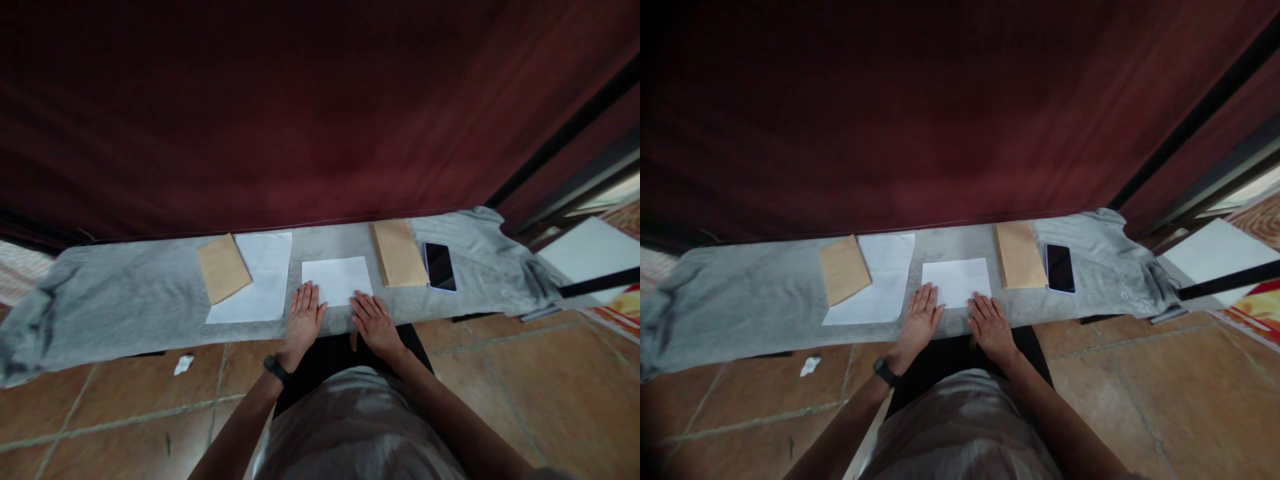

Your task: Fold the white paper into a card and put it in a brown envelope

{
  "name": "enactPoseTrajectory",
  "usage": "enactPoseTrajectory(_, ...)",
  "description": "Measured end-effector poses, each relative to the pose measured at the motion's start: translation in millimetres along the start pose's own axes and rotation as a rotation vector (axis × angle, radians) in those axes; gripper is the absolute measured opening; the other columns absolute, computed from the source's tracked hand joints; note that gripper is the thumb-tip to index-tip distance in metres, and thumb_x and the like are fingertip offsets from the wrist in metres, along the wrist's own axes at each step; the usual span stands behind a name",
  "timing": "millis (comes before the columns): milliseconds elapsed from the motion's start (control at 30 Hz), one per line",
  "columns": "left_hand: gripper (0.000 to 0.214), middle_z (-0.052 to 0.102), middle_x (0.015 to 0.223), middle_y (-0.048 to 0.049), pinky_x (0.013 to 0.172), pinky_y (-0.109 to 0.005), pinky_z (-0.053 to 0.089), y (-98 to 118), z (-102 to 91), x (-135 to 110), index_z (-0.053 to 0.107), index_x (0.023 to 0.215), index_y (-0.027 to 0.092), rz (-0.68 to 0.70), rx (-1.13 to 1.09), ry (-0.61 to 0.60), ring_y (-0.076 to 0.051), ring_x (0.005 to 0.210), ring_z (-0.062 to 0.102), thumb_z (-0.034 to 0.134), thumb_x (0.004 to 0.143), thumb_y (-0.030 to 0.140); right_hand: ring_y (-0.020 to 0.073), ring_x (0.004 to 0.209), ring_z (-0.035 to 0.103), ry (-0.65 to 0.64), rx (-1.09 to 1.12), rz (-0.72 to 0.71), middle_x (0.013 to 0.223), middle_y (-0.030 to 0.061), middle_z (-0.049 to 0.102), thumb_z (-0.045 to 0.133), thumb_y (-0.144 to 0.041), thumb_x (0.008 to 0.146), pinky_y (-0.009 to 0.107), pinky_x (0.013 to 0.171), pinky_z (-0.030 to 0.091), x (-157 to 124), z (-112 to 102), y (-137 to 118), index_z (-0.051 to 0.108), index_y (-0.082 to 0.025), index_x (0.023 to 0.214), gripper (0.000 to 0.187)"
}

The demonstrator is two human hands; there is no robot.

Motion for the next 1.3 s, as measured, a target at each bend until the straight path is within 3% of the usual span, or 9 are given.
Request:
enactPoseTrajectory(167,0.05,0.041,0.162,-0.0087,0.126,-0.047,0.031,27.7,-3.6,-19.2,0.043,0.153,0.016,0.241,-0.044,-0.015,-0.024,0.154,0.029,0.037,0.106,0.034,0.0222,0.145,0.045,-0.002,0.077,-0.039,0.155,0.0129,0.05,0.037,-0.031,0.108,0.044,0.122,0.034,32.9,3.2,-11.2,0.051,-0.014,0.149,0.047)
enactPoseTrajectory(333,0.046,0.056,0.149,-0.0136,0.124,-0.052,0.032,37.1,7.1,-22.9,0.056,0.142,0.011,0.224,-0.028,-0.031,-0.028,0.15,0.037,0.041,0.105,0.035,0.0214,0.145,0.044,-0.061,0.078,-0.125,0.154,0.0118,0.052,0.04,-0.031,0.107,0.043,0.123,0.033,71.0,26.5,-28.9,0.054,-0.014,0.146,0.045)
enactPoseTrajectory(633,0.058,0.043,0.16,-0.0066,0.125,-0.056,0.028,38.5,4.8,-23.0,0.043,0.154,0.022,0.215,-0.03,-0.051,-0.029,0.153,0.03,0.044,0.103,0.049,0.0274,0.145,0.043,-0.027,-0.028,0.018,0.159,0.0086,0.044,0.04,-0.034,0.107,0.051,0.122,0.029,109.7,34.0,-1.5,0.051,-0.019,0.149,0.046)
enactPoseTrajectory(800,0.055,0.044,0.16,-0.0045,0.125,-0.056,0.028,38.1,2.8,-21.6,0.042,0.154,0.026,0.224,-0.045,-0.053,-0.028,0.153,0.032,0.042,0.104,0.048,0.0288,0.146,0.042,0.006,-0.059,0.101,0.16,0.0082,0.043,0.038,-0.034,0.107,0.054,0.121,0.027,117.7,33.0,10.1,0.05,-0.023,0.15,0.046)
enactPoseTrajectory(900,0.053,0.046,0.159,-0.0045,0.124,-0.056,0.029,38.3,2.3,-19.9,0.047,0.151,0.024,0.215,-0.056,-0.065,-0.029,0.152,0.034,0.041,0.104,0.048,0.0296,0.145,0.043,0.007,-0.057,0.155,0.16,0.0116,0.044,0.037,-0.037,0.108,0.052,0.121,0.028,118.5,32.3,9.3,0.051,-0.018,0.15,0.048)
enactPoseTrajectory(1000,0.05,0.049,0.157,-0.005,0.123,-0.056,0.031,39.2,0.9,-19.4,0.051,0.147,0.024,0.202,-0.06,-0.072,-0.029,0.151,0.036,0.04,0.105,0.047,0.0286,0.146,0.042,0.001,-0.041,0.111,0.16,0.0122,0.044,0.038,-0.038,0.108,0.05,0.123,0.026,118.1,32.5,1.9,0.051,-0.016,0.149,0.049)
enactPoseTrajectory(1100,0.046,0.053,0.154,-0.0048,0.123,-0.056,0.032,39.1,-2.9,-16.8,0.054,0.144,0.025,0.184,-0.081,-0.064,-0.028,0.148,0.04,0.039,0.105,0.043,0.0304,0.148,0.039,-0.011,-0.043,0.065,0.161,0.0098,0.041,0.043,-0.035,0.106,0.056,0.124,0.021,114.9,34.3,-0.3,0.052,-0.022,0.149,0.046)
enactPoseTrajectory(1233,0.045,0.059,0.147,-0.0093,0.123,-0.046,0.037,35.2,-7.0,3.6,0.056,0.142,0.018,0.131,-0.138,-0.034,-0.024,0.141,0.05,0.033,0.107,0.035,0.034,0.149,0.036,-0.01,-0.061,0.094,0.162,0.0112,0.039,0.044,-0.034,0.105,0.064,0.121,0.021,108.7,35.3,7.6,0.049,-0.024,0.151,0.048)
enactPoseTrajectory(1300,0.048,0.056,0.15,-0.0123,0.122,-0.043,0.037,31.7,-6.2,22.9,0.052,0.145,0.013,0.093,-0.147,-0.007,-0.024,0.143,0.048,0.03,0.107,0.033,0.0349,0.15,0.034,-0.013,-0.067,0.084,0.163,0.012,0.037,0.044,-0.033,0.104,0.065,0.12,0.02,106.7,35.1,8.5,0.047,-0.024,0.153,0.049)
Point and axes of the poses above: each hand's wrist, its own x-axis towards the middle knuckle, its own z-axis out of the palm, y = z × x, the point moved 6 cm from there along x, towards the middle knuckle
